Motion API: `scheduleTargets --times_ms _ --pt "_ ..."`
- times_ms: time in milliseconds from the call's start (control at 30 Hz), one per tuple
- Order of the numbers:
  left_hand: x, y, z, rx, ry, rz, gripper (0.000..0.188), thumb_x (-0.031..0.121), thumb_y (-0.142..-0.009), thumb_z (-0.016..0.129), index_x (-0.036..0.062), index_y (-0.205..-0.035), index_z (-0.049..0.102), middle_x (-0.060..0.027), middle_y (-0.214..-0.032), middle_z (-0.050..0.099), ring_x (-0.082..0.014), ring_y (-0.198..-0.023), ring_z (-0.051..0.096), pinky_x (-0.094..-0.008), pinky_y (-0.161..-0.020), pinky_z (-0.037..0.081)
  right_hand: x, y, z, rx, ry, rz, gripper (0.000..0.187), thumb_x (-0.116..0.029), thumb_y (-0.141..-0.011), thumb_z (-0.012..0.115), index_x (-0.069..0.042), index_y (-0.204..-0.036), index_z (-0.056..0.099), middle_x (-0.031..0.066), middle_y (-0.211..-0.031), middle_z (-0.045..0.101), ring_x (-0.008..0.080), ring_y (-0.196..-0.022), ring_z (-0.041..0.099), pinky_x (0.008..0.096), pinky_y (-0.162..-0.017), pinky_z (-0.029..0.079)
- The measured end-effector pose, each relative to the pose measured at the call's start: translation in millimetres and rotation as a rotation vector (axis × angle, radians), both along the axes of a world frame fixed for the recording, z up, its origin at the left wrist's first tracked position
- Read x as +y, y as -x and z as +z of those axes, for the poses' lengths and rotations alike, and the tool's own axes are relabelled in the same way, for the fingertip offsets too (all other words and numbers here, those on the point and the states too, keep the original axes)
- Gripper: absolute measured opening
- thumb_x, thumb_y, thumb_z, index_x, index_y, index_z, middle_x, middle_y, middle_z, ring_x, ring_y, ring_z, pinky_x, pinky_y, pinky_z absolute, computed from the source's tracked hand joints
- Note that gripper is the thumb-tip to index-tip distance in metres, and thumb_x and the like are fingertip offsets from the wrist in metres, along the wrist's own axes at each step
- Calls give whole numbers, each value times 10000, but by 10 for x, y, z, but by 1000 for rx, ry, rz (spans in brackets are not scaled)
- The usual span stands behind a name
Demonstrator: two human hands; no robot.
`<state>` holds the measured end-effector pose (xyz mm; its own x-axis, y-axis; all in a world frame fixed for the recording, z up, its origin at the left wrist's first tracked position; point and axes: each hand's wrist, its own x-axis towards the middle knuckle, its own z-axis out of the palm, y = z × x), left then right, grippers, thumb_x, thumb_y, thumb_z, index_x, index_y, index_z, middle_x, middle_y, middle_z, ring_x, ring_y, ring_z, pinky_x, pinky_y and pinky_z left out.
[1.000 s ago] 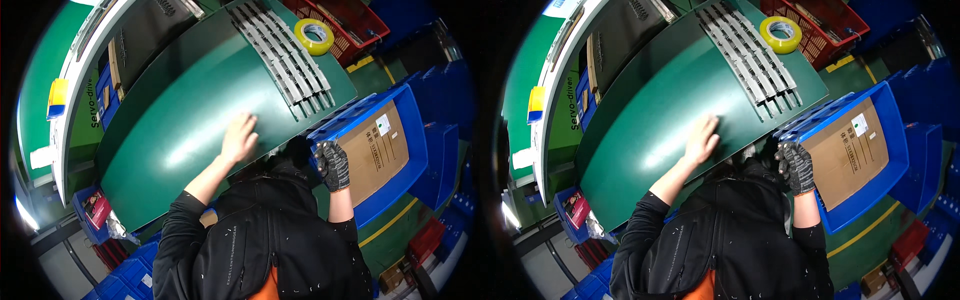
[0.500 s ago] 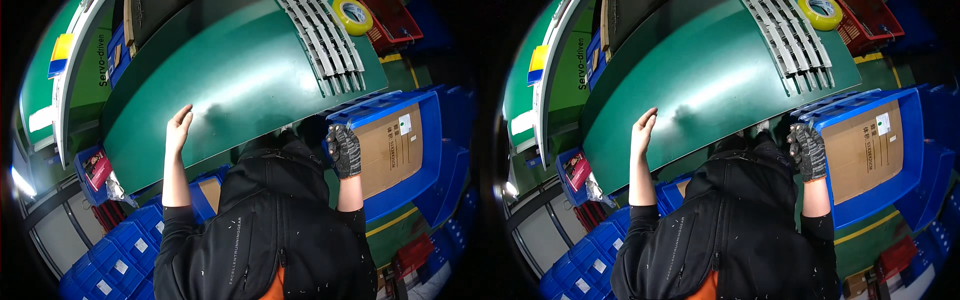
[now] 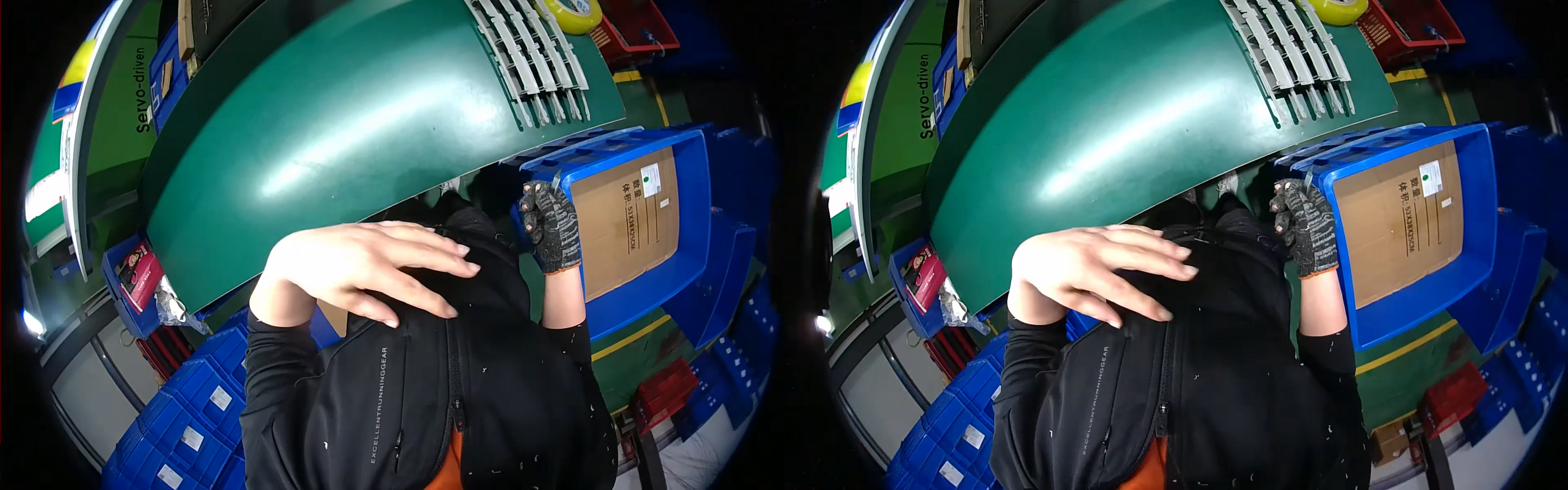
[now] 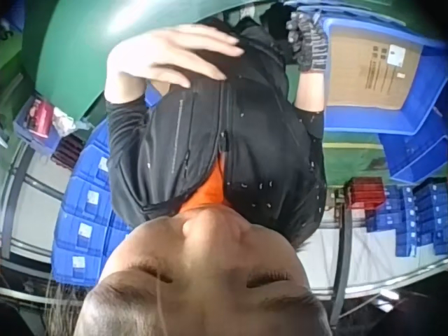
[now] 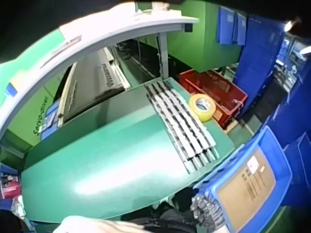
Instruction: The person places a sheet of cardboard into a plastic crate, then trims plastic components using a knife and stacks them on the workbench.
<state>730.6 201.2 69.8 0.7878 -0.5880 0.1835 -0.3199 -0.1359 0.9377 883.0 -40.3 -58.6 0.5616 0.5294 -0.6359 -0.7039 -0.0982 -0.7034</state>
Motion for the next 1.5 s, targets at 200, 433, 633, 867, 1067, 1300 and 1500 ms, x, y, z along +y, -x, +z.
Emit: scheduleTargets --times_ms 200,433,633,867,1067,1300,1500 --pt "-430 -150 -243 13 -4 -226 114 190 -781 594 80 -799 620 -110 -1209 505 -343 -1201 382 -490 -957 317 -5 3 -59 13 -21 48 142 -170 -854 549 -51 -917 595 35 -694 598 64 -442 504 157 -352 327" --pt "616 -422 -25 -216 -3 1345 61 6 -842 495 -7 -838 554 -116 -975 596 -179 -918 545 -297 -860 404 -1 -120 11 -1 -57 -10 142 -177 -854 550 -51 -907 591 36 -684 590 67 -443 493 161 -362 335" --pt "103 -321 -6 73 212 669 161 159 -813 552 -3 -821 558 -188 -936 578 -288 -882 574 -417 -808 447 -48 -173 -49 0 22 -31 178 -223 -870 540 -54 -904 581 23 -675 584 53 -420 478 152 -326 294" --pt "-571 -469 -391 140 -45 -191 285 274 -861 521 17 -887 642 -160 -1054 588 -340 -1087 484 -458 -922 370 -26 -202 18 -8 -23 -13 146 -185 -856 550 -48 -889 589 31 -671 594 64 -416 483 159 -344 307" --pt "-590 -998 559 -80 185 -13 322 320 -871 484 60 -986 635 -94 -1095 591 -271 -1143 460 -422 -946 350 -148 -312 -12 34 -2 -191 104 -161 -839 561 -61 -833 586 34 -649 589 87 -405 478 187 -349 342" --pt "-1037 -1251 154 -167 -656 40 255 261 -784 579 38 -901 615 -94 -912 608 -257 -895 560 -379 -840 423 -149 -309 -478 -365 -77 -133 144 -198 -851 549 -64 -880 595 41 -690 594 93 -496 519 185 -388 367" --pt "-1479 -1286 380 -137 291 -366 338 308 -847 540 29 -1028 600 -125 -1086 575 -278 -1063 511 -369 -894 399 -151 -503 -8 47 83 -23 209 -278 -835 560 -78 -888 589 7 -665 578 91 -460 501 201 -373 345"
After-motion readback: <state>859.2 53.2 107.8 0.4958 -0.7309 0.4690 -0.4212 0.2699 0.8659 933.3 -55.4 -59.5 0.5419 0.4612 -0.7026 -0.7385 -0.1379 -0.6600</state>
